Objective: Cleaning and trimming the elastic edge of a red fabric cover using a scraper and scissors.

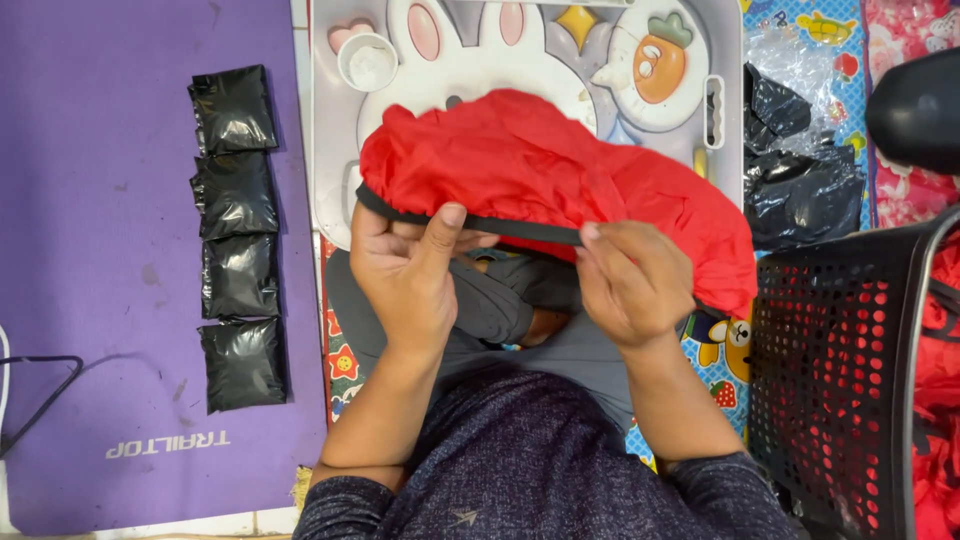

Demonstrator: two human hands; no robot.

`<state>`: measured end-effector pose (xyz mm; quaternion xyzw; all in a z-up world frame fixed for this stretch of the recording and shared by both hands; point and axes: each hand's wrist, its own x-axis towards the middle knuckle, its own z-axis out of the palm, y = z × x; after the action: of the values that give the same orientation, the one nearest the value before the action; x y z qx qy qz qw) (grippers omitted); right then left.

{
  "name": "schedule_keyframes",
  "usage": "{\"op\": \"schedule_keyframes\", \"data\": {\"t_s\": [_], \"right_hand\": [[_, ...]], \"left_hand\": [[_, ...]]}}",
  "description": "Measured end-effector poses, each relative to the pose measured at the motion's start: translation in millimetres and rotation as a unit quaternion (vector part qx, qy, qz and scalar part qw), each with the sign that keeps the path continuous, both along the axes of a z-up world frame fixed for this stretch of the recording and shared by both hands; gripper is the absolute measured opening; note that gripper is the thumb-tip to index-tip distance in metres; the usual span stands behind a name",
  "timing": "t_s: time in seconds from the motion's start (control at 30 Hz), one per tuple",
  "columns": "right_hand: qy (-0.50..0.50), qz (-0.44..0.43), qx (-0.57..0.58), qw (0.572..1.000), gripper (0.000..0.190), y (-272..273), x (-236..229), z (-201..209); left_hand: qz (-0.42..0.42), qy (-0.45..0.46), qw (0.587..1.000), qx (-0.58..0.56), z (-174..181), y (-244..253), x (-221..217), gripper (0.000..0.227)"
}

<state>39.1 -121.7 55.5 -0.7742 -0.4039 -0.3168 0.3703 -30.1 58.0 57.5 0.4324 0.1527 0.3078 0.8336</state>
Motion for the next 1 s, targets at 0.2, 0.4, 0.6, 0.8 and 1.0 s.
{"op": "schedule_keyframes", "data": {"t_s": [0.2, 0.4, 0.6, 0.8, 1.0], "right_hand": [[-0.142, 0.053, 0.143, 0.978, 0.016, -21, 11, -20], [-0.150, 0.053, 0.150, 0.976, 0.014, -33, 17, -13], [-0.197, -0.066, 0.135, 0.969, 0.013, -60, 34, -27], [-0.180, -0.097, 0.122, 0.971, 0.009, -78, 39, -41], [-0.138, -0.109, 0.125, 0.976, 0.011, -78, 38, -48]], "left_hand": [[0.249, -0.031, 0.954, 0.166, -19, 20, 10, 0.052], [0.225, -0.021, 0.919, 0.322, -19, 35, -1, 0.023], [0.223, -0.012, 0.820, 0.527, -2, 51, 0, 0.029], [0.242, 0.007, 0.774, 0.585, -3, 43, 7, 0.021], [0.218, -0.035, 0.775, 0.592, -15, 35, 22, 0.013]]}}
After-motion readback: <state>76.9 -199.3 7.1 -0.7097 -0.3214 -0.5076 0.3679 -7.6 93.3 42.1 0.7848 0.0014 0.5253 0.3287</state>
